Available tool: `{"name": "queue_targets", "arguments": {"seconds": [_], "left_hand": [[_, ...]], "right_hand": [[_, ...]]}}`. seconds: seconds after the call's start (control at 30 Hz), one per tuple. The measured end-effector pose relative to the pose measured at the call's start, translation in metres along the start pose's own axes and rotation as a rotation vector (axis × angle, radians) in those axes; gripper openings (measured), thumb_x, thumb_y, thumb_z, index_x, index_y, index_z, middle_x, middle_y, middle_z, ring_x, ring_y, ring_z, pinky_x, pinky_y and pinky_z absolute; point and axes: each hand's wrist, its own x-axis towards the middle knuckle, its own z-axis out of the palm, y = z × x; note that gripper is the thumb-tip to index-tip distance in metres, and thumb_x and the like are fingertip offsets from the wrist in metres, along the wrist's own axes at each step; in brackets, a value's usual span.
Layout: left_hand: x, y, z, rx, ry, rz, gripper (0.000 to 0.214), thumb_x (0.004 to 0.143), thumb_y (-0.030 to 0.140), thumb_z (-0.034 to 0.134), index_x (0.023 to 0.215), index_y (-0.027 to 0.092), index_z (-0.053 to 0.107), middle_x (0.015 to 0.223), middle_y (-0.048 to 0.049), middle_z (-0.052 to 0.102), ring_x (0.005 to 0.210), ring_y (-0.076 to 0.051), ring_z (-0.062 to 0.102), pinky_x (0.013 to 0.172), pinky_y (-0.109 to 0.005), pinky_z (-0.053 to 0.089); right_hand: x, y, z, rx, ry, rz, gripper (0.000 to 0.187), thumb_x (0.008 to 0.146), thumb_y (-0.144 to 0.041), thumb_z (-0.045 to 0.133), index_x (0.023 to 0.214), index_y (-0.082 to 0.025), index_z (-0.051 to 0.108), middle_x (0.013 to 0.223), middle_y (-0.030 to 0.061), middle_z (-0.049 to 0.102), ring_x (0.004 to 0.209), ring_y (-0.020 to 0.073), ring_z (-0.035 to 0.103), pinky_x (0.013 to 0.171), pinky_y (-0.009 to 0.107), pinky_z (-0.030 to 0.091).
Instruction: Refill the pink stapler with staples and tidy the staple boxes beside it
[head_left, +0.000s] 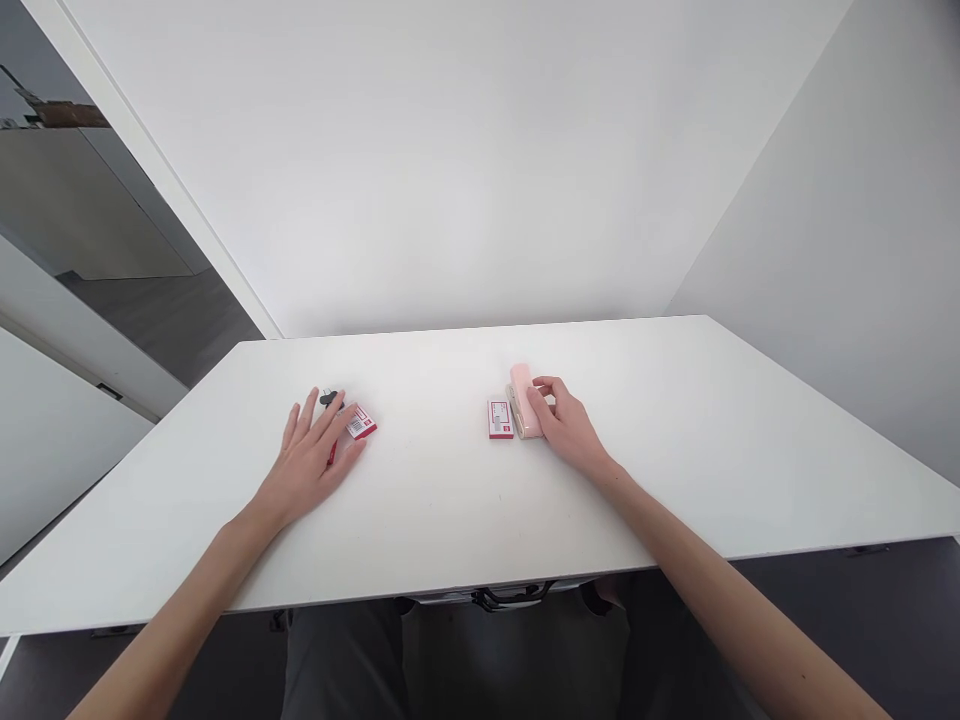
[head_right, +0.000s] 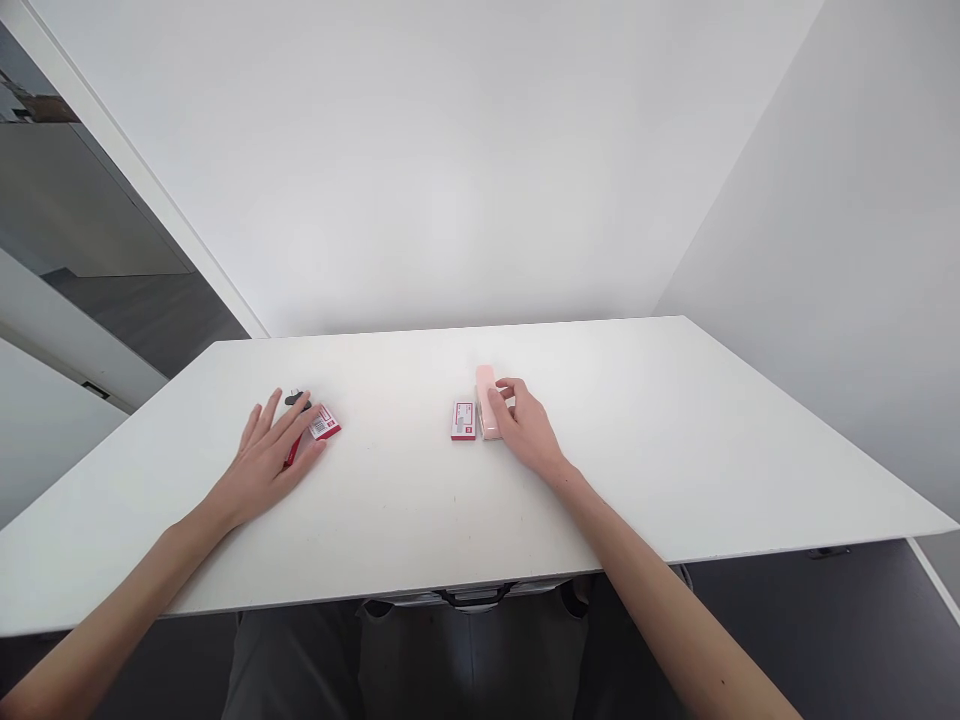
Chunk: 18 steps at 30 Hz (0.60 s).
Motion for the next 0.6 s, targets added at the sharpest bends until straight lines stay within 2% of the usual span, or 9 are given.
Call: {"name": "queue_targets", "arguments": {"seconds": [0.17, 0.3, 0.6], "left_hand": [[0.015, 0.016, 0.012, -0.074, -0.049, 0.057, 0.065, 0.103, 0.052, 0.045, 0.163, 0.026, 0.038, 0.174, -0.0105, 0.03, 0.164, -0.037, 0.009, 0.129, -0.067, 0.016], [0.032, 0.032, 0.024, -0.106, -0.072, 0.043, 0.068, 0.103, 0.054, 0.045, 0.162, 0.022, 0.039, 0.173, -0.0128, 0.03, 0.164, -0.037, 0.011, 0.129, -0.065, 0.019], [0.074, 0.074, 0.052, -0.25, -0.085, 0.122, 0.062, 0.105, 0.051, 0.043, 0.159, 0.022, 0.041, 0.159, -0.0151, 0.047, 0.149, -0.033, 0.041, 0.122, -0.056, 0.037]], "right_hand": [[-0.001, 0.0, 0.0, -0.008, -0.017, -0.02, 0.053, 0.101, -0.068, 0.041, 0.129, -0.026, 0.055, 0.12, 0.0065, 0.067, 0.073, 0.0163, 0.064, 0.063, 0.032, 0.049], [-0.001, 0.0, -0.001, -0.005, -0.029, -0.028, 0.054, 0.101, -0.069, 0.041, 0.131, -0.026, 0.055, 0.123, 0.0071, 0.067, 0.074, 0.0168, 0.064, 0.064, 0.033, 0.049], [0.001, 0.003, -0.001, -0.027, -0.035, -0.035, 0.054, 0.102, -0.068, 0.04, 0.13, -0.026, 0.055, 0.121, 0.0071, 0.068, 0.076, 0.0181, 0.066, 0.067, 0.034, 0.05]]}}
